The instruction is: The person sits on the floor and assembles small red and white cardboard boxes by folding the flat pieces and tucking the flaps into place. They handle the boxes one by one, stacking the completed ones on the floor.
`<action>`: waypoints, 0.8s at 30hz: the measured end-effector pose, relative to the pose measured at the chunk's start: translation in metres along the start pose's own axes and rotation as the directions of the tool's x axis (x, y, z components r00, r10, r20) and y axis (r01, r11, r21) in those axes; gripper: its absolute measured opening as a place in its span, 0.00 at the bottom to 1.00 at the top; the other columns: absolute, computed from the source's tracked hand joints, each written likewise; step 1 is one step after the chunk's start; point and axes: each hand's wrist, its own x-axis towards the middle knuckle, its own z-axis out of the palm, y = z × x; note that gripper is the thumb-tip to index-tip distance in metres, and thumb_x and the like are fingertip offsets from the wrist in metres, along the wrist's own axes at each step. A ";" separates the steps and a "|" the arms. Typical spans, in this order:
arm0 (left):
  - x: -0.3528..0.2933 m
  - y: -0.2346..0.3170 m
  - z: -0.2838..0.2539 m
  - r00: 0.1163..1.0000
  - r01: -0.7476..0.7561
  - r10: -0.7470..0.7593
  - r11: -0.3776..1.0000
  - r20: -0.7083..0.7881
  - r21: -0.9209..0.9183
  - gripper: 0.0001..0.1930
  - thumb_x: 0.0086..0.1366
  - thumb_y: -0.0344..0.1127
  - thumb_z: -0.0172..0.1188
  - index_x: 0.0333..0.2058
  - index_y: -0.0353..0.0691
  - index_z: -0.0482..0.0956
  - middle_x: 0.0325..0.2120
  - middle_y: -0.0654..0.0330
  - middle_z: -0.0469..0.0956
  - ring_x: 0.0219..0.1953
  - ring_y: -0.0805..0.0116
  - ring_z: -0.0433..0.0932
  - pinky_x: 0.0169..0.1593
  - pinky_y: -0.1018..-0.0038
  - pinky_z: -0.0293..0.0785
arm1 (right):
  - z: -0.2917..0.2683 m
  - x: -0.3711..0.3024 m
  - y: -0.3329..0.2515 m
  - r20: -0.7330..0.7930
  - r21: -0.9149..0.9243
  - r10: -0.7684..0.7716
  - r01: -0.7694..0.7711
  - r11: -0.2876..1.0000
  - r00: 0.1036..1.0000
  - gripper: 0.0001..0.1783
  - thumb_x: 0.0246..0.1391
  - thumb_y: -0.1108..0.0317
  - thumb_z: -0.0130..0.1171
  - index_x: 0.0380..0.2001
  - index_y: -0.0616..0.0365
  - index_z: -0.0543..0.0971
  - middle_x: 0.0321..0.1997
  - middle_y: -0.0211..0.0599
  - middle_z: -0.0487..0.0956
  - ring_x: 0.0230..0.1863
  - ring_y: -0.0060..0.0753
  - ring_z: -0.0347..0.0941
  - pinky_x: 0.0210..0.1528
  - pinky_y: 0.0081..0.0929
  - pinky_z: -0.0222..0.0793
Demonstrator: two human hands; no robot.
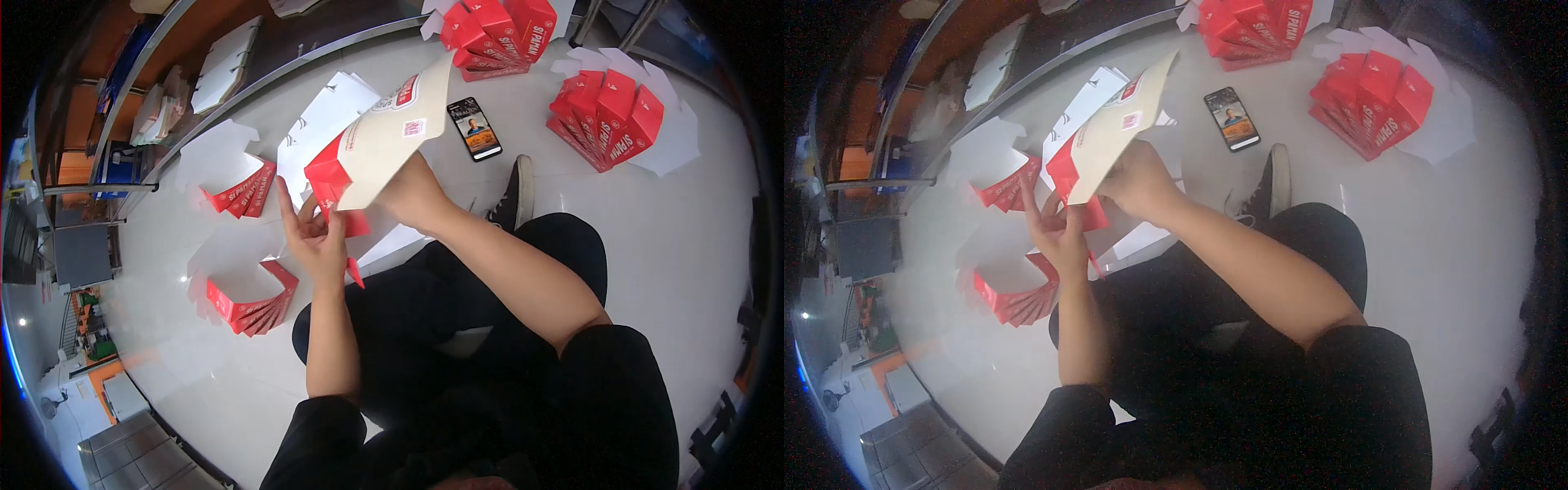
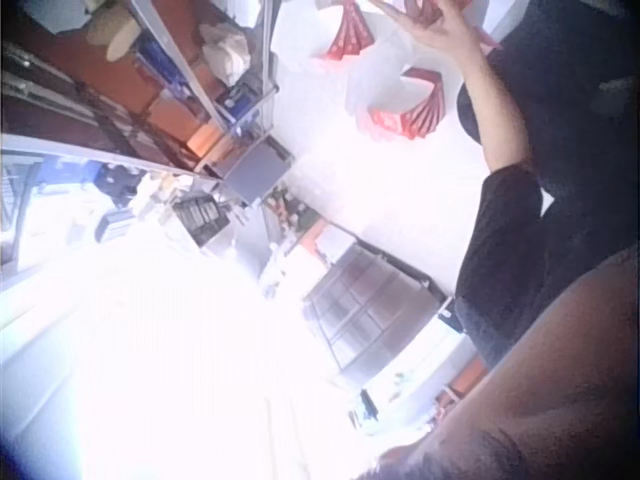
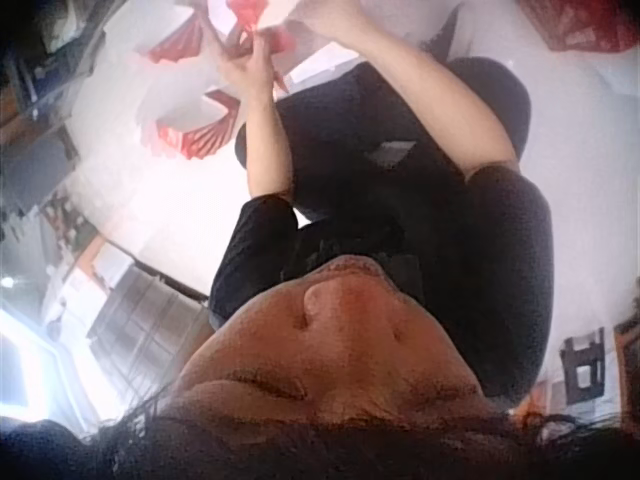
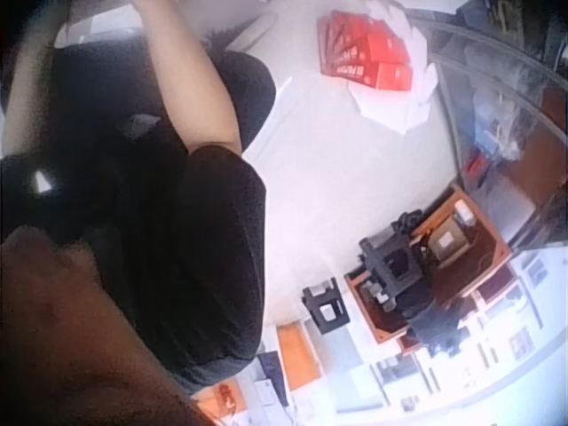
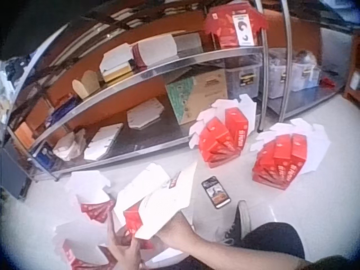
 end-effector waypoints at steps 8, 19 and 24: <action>0.011 0.002 -0.002 0.979 -0.063 0.017 0.973 0.204 0.224 0.39 0.55 0.17 0.62 0.67 0.37 0.63 0.58 0.49 0.65 0.48 0.58 0.81 0.38 0.75 0.85 | 0.006 -0.007 0.010 0.171 -0.333 -0.142 0.192 0.923 0.975 0.22 0.51 0.67 0.65 0.49 0.61 0.76 0.46 0.48 0.80 0.48 0.47 0.78 0.49 0.38 0.74; 0.028 -0.037 -0.043 0.873 0.249 -0.446 0.753 -0.195 -0.609 0.37 0.65 0.24 0.51 0.71 0.44 0.49 0.36 0.57 0.78 0.40 0.63 0.80 0.46 0.53 0.83 | -0.006 -0.009 0.007 0.446 -0.338 -0.347 0.514 0.788 0.825 0.23 0.47 0.63 0.70 0.46 0.59 0.79 0.38 0.38 0.79 0.45 0.44 0.75 0.46 0.38 0.72; 0.019 -0.032 -0.025 0.885 0.278 -0.431 0.791 -0.174 -0.545 0.37 0.65 0.23 0.51 0.70 0.42 0.48 0.39 0.56 0.77 0.42 0.62 0.80 0.48 0.53 0.83 | 0.011 -0.011 0.015 0.156 -0.392 -0.422 0.448 0.803 0.893 0.10 0.49 0.75 0.66 0.38 0.58 0.82 0.35 0.34 0.77 0.36 0.39 0.76 0.37 0.33 0.73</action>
